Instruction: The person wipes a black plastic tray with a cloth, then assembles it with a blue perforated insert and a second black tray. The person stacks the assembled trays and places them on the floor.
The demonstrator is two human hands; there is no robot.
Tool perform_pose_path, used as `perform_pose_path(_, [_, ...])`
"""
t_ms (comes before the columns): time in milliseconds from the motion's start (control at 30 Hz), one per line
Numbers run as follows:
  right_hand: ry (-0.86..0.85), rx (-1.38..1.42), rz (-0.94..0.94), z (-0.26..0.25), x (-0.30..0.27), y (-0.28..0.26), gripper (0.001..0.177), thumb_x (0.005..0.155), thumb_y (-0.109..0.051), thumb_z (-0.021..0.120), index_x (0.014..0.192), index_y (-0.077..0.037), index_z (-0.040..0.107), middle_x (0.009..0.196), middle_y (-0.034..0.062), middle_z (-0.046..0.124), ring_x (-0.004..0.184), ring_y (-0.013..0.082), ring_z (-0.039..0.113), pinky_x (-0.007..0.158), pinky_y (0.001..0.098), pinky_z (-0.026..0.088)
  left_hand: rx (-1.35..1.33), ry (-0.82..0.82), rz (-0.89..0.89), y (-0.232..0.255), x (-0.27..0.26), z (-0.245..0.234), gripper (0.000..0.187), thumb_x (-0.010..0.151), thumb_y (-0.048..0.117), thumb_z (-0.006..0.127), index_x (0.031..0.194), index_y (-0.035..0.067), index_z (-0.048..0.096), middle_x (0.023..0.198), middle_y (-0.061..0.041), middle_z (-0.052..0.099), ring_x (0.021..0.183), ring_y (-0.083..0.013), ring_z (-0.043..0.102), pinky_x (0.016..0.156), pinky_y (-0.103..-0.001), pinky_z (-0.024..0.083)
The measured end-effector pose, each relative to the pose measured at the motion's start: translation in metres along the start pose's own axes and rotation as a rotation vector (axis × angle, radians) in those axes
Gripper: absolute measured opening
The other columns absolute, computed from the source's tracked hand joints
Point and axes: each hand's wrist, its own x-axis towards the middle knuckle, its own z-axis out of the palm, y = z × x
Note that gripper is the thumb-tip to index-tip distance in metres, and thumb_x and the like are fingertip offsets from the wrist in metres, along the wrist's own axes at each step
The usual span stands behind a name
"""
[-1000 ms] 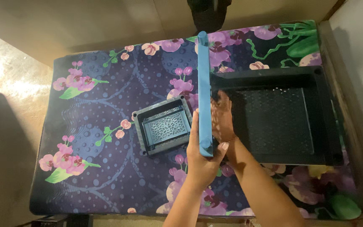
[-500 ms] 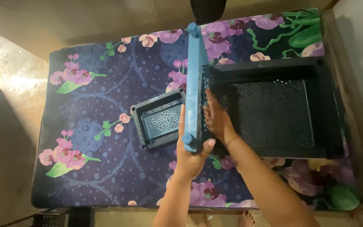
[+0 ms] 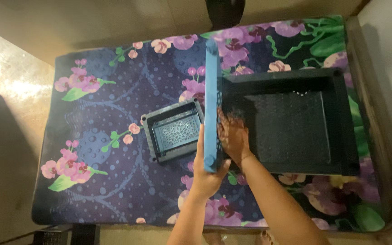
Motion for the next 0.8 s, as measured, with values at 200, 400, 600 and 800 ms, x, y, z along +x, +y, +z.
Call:
perform_pose_path(200, [0.117, -0.465, -0.143, -0.015, 0.000, 0.004, 0.061, 0.092, -0.033, 0.058, 0.151, -0.021, 0.045, 0.150, 0.0224, 0.046, 0.140, 0.0417, 0.041, 0.096, 0.0570, 0.044, 0.007, -0.014, 0.083, -0.008, -0.007, -0.001, 0.098, 0.087, -0.003, 0.074, 0.167, 0.002, 0.017, 0.160, -0.016, 0.046, 0.149, -0.0225, 0.044, 0.126, -0.035, 0.031])
perform_pose_path(400, [0.243, -0.336, -0.333, -0.009, 0.001, 0.031, 0.068, 0.092, -0.034, 0.057, 0.153, -0.010, 0.043, 0.161, 0.0200, 0.040, 0.147, 0.0369, 0.037, 0.106, 0.0617, 0.039, -0.130, 0.007, -0.268, -0.011, -0.010, 0.015, 0.105, 0.079, -0.003, 0.063, 0.172, 0.006, 0.014, 0.137, -0.017, 0.055, 0.111, -0.0225, 0.051, 0.104, -0.033, 0.042])
perform_pose_path(600, [0.240, -0.263, -0.394, 0.028, -0.001, 0.072, 0.057, 0.093, -0.035, 0.054, 0.146, -0.014, 0.052, 0.156, 0.0194, 0.044, 0.142, 0.0409, 0.042, 0.112, 0.0565, 0.038, -0.003, 0.025, 0.073, -0.015, -0.006, 0.022, 0.100, 0.083, -0.008, 0.072, 0.167, -0.001, 0.019, 0.165, -0.017, 0.043, 0.153, -0.0247, 0.042, 0.127, -0.036, 0.032])
perform_pose_path(800, [0.162, 0.260, -0.197, 0.023, -0.039, 0.098, 0.045, 0.093, -0.026, 0.059, 0.134, -0.007, 0.059, 0.127, 0.0144, 0.065, 0.118, 0.0299, 0.064, 0.101, 0.0393, 0.051, -0.042, -0.009, 0.000, -0.043, -0.017, 0.023, 0.106, 0.078, 0.009, 0.087, 0.164, -0.001, 0.026, 0.163, -0.016, 0.046, 0.151, -0.0246, 0.044, 0.124, -0.037, 0.035])
